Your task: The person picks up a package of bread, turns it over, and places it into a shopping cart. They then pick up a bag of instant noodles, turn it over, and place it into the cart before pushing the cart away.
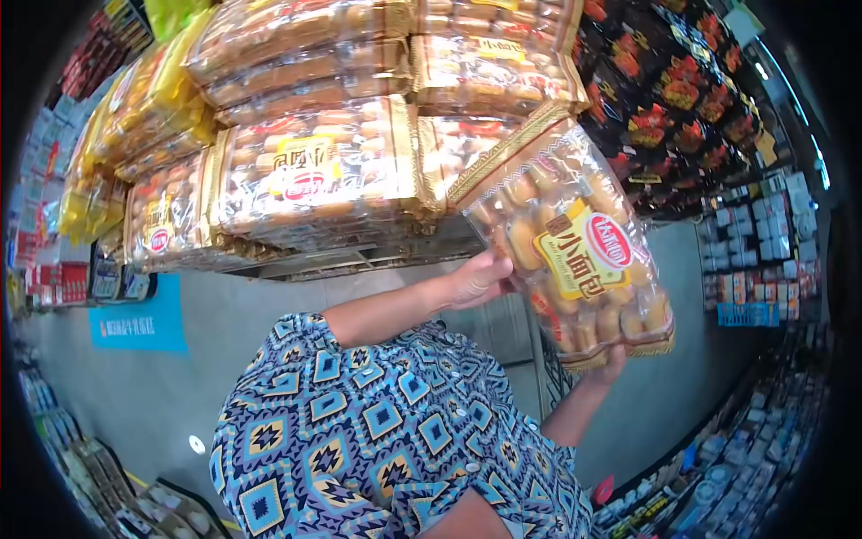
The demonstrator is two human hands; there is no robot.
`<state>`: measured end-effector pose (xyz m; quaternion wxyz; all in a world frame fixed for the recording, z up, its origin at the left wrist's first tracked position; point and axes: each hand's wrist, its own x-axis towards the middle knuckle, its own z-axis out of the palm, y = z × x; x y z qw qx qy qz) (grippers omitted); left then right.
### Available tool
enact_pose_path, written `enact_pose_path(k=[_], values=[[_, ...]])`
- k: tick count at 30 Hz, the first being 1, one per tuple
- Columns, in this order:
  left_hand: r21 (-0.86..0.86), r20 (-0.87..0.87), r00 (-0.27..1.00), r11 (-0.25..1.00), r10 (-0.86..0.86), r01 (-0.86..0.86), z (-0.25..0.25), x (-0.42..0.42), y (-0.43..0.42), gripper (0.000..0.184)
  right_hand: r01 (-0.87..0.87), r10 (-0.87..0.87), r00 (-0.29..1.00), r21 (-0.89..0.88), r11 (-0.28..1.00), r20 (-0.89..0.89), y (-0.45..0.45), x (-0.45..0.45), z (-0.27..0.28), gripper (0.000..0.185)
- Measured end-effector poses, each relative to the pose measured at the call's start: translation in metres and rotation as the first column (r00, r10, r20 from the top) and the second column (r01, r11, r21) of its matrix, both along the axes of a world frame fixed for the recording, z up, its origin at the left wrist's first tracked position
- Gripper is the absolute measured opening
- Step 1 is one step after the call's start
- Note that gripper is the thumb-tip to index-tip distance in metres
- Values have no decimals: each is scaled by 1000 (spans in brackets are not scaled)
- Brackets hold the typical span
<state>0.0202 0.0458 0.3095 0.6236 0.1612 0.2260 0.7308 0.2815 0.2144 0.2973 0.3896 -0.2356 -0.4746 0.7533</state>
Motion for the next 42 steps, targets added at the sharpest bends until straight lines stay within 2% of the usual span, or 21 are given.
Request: enact_pose_path(k=[1, 3, 4, 7, 8, 10, 11, 13, 20, 22, 24, 25, 26, 27, 28, 30, 31, 35, 37, 39, 42], values=[[-26, 77, 996, 998, 51, -49, 1, 1, 5, 94, -19, 19, 1000, -6, 1000, -7, 9, 9, 2, 79], [-21, 113, 991, 997, 71, -70, -4, -6, -2, 90, -240, 258, 958, 139, 961, -124, 17, 12, 9, 88], [-14, 155, 987, 999, 51, -50, -8, -9, -3, 87, -254, 272, 954, 141, 957, -128, 23, 5, 17, 88], [-63, 123, 992, 998, -14, 22, -18, -10, -11, 82, -657, 630, 745, -79, 750, -219, 41, -6, 56, 97], [-41, 93, 996, 999, 3, 1, -17, -1, -2, 80, -647, 622, 755, -80, 758, -208, 55, -8, 70, 97], [-49, 38, 997, 997, -66, 67, -36, 9, -2, 79, -642, 656, 754, -194, 742, 13, 50, -28, 96, 91], [-76, -26, 993, 991, -113, 111, -43, 15, -2, 78, -624, 640, 768, -194, 757, 26, 47, -33, 97, 91], [-52, -65, 990, 991, -123, 120, -42, 28, 3, 75, -632, 548, 670, -3, 775, 500, 43, -41, 94, 82], [-227, -27, 994, 969, -108, 99, -38, 39, 3, 74, -438, 367, 828, 80, 896, 424, 38, -66, 92, 68], [-97, -313, 948, 995, -54, 25, -45, 27, 9, 72, -387, 319, 873, 126, 913, 370, 48, -71, 101, 68], [-22, -240, 971, 1000, 14, -20, -46, 13, 11, 71, -259, 175, 943, 293, 920, 284, 64, -64, 102, 68], [51, -159, 985, 997, 69, -61, -44, 8, 11, 71, -266, 182, 941, 296, 917, 284, 72, -64, 108, 68], [-83, -155, 980, 987, 122, -136, -52, 2, 5, 57, -152, 124, 986, 279, 948, 115, 78, -66, 118, 65], [-81, -157, 979, 987, 127, -141, -54, -2, -2, 57, -38, 53, 997, 240, 970, -56, 83, -68, 123, 64], [-182, -180, 974, 969, 136, -169, -55, -7, -9, 52, -42, 58, 997, 241, 970, -59, 88, -70, 122, 64], [-289, -226, 966, 938, 129, -193, -61, -12, -20, 43, -361, 268, 817, -90, 928, -510, 93, -76, 115, 47], [-288, -227, 965, 937, 134, -198, -57, -12, -23, 43, -366, 273, 815, -89, 926, -510, 91, -84, 105, 47], [-320, -276, 958, 933, 75, -166, -23, -7, -28, 42, -30, -70, 954, -325, 945, -293, 62, -153, 74, 40], [-232, -302, 938, 942, 168, -244, -9, -11, -29, 38, 54, -157, 962, -409, 911, -222, 44, -190, 69, 39], [-189, -309, 927, 942, 212, -278, -4, -17, -30, 39, 57, -153, 975, -480, 875, -163, 46, -212, 39, 41], [-180, -222, 904, 896, 366, -407, -7, -27, -30, 42, 23, -165, 963, -544, 839, -213, 38, -239, 23, 41]])
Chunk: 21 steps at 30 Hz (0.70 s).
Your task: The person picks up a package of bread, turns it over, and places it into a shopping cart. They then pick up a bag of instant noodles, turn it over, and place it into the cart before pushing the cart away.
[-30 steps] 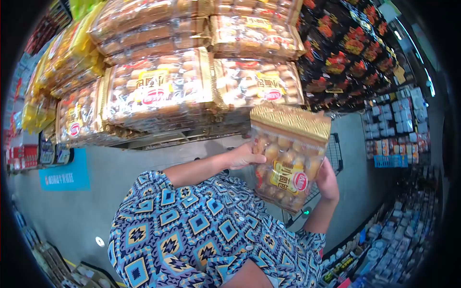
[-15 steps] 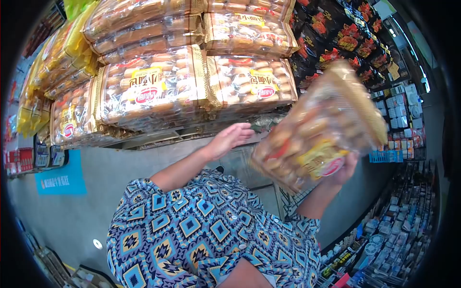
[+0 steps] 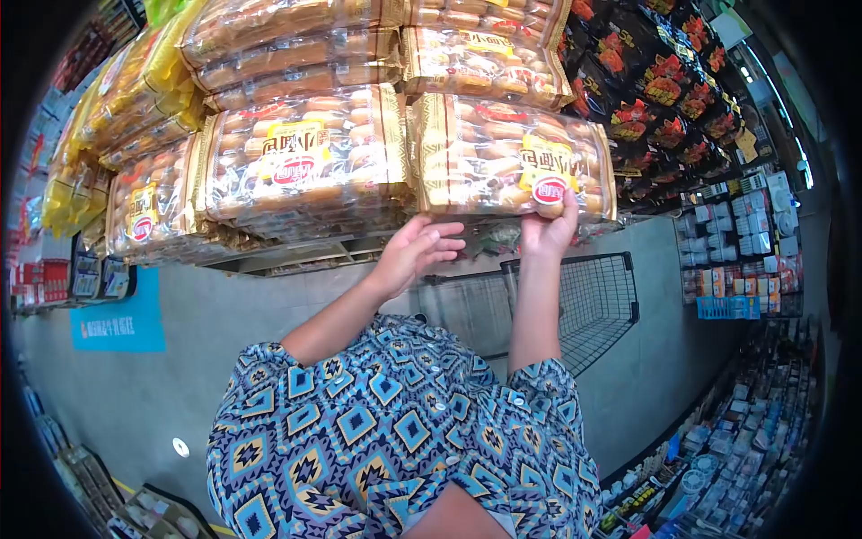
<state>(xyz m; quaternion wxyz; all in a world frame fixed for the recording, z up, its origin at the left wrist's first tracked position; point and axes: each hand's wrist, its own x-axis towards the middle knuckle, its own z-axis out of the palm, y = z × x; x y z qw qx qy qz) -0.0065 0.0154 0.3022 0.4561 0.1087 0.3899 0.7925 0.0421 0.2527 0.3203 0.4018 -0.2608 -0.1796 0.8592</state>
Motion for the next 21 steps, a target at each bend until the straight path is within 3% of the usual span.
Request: enact_pose_path(k=[3, 7, 9, 13, 15, 17, 18, 19, 21], values=[[38, 83, 996, 999, 32, -36, 1, -7, -6, 43, -17, 17, 1000, 15, 1000, -10, -9, -18, -8, 41], [5, 28, 998, 998, 58, -59, 3, -8, -1, 41, -76, 76, 997, 21, 997, 27, -9, -25, -6, 40], [0, 1, 999, 999, 52, -52, 0, -8, -4, 40, -263, 262, 963, 12, 965, 67, -9, -21, -11, 38], [-21, -35, 998, 999, 45, -46, -8, -8, 7, 39, -331, 319, 934, 53, 942, 162, -4, -7, -8, 37], [-34, -37, 999, 999, 21, -22, -7, -6, 12, 41, -350, 331, 925, 80, 933, 189, 10, -2, -9, 44], [-54, -54, 996, 996, 66, -69, -2, -8, 16, 43, -606, 554, 766, 80, 791, 326, 30, 4, -11, 54], [-61, -69, 995, 995, 69, -74, -1, -9, 17, 44, -674, 601, 708, 99, 732, 371, 43, 10, -15, 68], [-59, -73, 995, 996, 62, -66, -1, -11, 18, 44, -667, 594, 714, 103, 738, 369, 49, 17, -11, 68], [-84, -101, 993, 994, 62, -70, -2, -13, 17, 43, -589, 434, 706, 123, 799, 560, 57, 35, -4, 77]])
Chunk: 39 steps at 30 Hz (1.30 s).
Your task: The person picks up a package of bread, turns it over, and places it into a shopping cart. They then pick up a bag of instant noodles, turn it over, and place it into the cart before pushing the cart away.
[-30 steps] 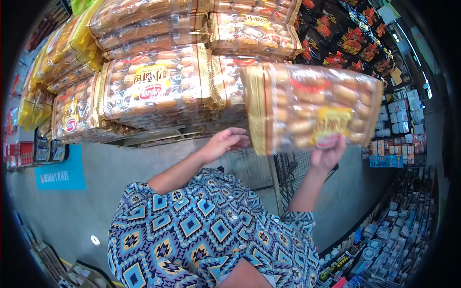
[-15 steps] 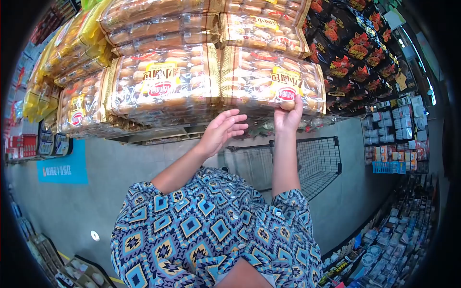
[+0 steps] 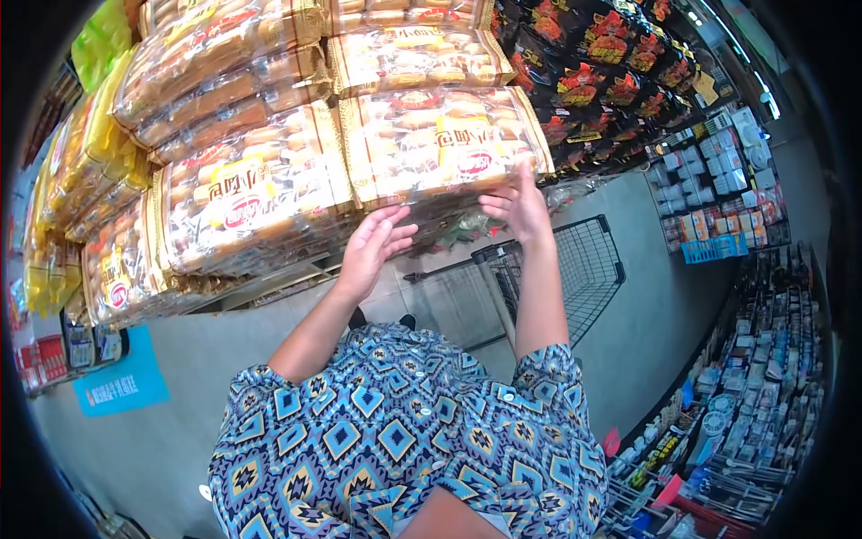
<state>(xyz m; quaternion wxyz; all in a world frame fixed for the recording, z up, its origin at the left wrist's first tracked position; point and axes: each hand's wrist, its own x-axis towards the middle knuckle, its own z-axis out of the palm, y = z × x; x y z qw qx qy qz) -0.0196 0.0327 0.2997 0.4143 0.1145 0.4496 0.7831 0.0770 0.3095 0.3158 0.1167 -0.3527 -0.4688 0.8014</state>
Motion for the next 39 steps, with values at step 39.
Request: enact_pose_path(k=[39], values=[[-169, -222, 957, 974, -186, 150, -11, -6, 0, 32, -556, -102, 831, 812, -176, 547, 32, -117, 47, 68]])
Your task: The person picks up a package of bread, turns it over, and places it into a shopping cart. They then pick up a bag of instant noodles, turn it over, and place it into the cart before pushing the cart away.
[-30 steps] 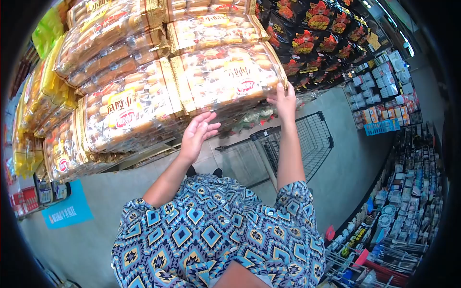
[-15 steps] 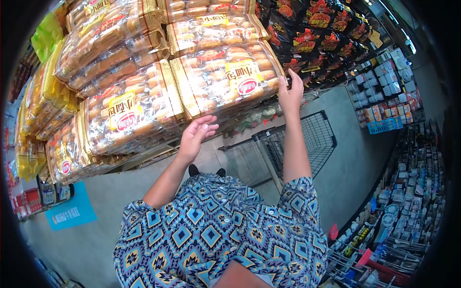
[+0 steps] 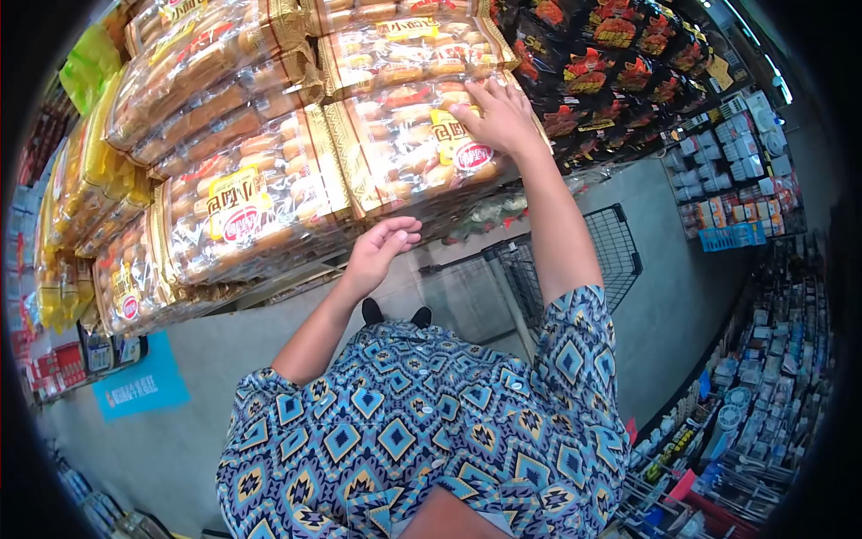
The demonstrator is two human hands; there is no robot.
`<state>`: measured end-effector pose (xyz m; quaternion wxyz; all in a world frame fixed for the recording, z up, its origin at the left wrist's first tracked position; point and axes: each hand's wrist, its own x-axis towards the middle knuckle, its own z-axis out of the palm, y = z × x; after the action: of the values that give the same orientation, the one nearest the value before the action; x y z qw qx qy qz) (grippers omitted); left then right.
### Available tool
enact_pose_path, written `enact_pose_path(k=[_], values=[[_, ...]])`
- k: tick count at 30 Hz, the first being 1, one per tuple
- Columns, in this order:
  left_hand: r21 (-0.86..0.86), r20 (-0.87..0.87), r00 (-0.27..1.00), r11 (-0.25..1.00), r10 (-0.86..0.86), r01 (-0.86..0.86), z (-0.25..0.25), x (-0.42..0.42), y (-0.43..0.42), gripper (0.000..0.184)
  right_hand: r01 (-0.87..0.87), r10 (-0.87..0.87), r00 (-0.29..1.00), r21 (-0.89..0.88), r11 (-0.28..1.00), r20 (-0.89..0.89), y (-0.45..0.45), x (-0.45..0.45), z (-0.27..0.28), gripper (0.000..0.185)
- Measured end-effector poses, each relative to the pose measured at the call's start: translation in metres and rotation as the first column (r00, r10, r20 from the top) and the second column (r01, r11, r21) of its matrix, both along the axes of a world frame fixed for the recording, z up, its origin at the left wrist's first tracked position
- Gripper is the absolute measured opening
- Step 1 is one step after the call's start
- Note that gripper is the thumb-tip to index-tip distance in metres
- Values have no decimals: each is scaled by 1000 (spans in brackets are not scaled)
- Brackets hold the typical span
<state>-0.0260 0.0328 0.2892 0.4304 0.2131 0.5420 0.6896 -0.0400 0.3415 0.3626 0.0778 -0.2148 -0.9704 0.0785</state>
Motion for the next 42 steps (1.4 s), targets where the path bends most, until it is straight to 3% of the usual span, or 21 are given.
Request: enact_pose_path(k=[5, 11, 12, 14, 17, 19, 21, 23, 25, 27, 30, 33, 37, 39, 40, 42], values=[[-13, 2, 1000, 1000, -18, 18, -1, 2, -1, 32, 6, -7, 1000, 18, 1000, 22, 4, -6, -15, 71], [80, -38, 998, 996, -45, 48, 28, 4, 7, 34, -33, 51, 991, 139, 990, -128, 7, 3, -13, 69], [108, -126, 992, 993, -31, 45, 30, 0, 7, 41, -26, 44, 991, 136, 990, -128, 7, 9, -9, 69], [128, -135, 991, 992, 12, 5, 38, -7, 9, 45, -29, 40, 983, 64, 998, -181, 4, 24, -3, 68], [120, -77, 995, 991, 69, -59, 40, -17, 10, 53, -103, 125, 961, 97, 990, -247, -1, 43, -11, 68], [85, -228, 968, 993, 105, -88, 41, -23, 14, 57, -104, 120, 967, 79, 991, -225, -2, 50, -20, 66], [75, -205, 971, 991, 122, -109, 44, -25, 11, 50, -118, 133, 951, 67, 991, -280, 3, 57, -24, 69], [64, -325, 946, 997, -14, 37, 39, -27, 7, 39, -73, 90, 923, 58, 996, -375, 10, 69, -32, 69], [-36, -290, 948, 991, -135, 130, 36, -19, 0, 32, 13, -164, 723, -225, 974, -671, 11, 90, -42, 73], [-27, -233, 962, 990, -142, 139, 19, -12, -5, 31, 126, -502, 628, -559, 820, -595, -13, 107, -49, 79], [-18, -204, 976, 997, -74, 72, 7, -12, -5, 35, 82, -657, 607, -787, 612, -448, -27, 106, -81, 87], [-22, -176, 984, 1000, 14, -18, -2, -18, 0, 41, -7, -691, 528, -816, 578, -494, -24, 86, -95, 83], [-5, -143, 990, 1000, -5, 4, -2, -23, 4, 42, 4, -667, 533, -786, 618, -521, -5, 65, -100, 78], [-7, -171, 985, 1000, -9, 8, -4, -20, 6, 43, -11, -610, 593, -763, 646, -525, 2, 71, -102, 70], [0, -178, 984, 1000, -2, 2, -5, -19, 5, 42, -109, -624, 595, -820, 562, -507, 1, 78, -101, 67], [-21, -187, 982, 1000, -23, 19, -10, -17, 1, 37, -148, -608, 620, -835, 530, -496, -6, 90, -81, 67]])
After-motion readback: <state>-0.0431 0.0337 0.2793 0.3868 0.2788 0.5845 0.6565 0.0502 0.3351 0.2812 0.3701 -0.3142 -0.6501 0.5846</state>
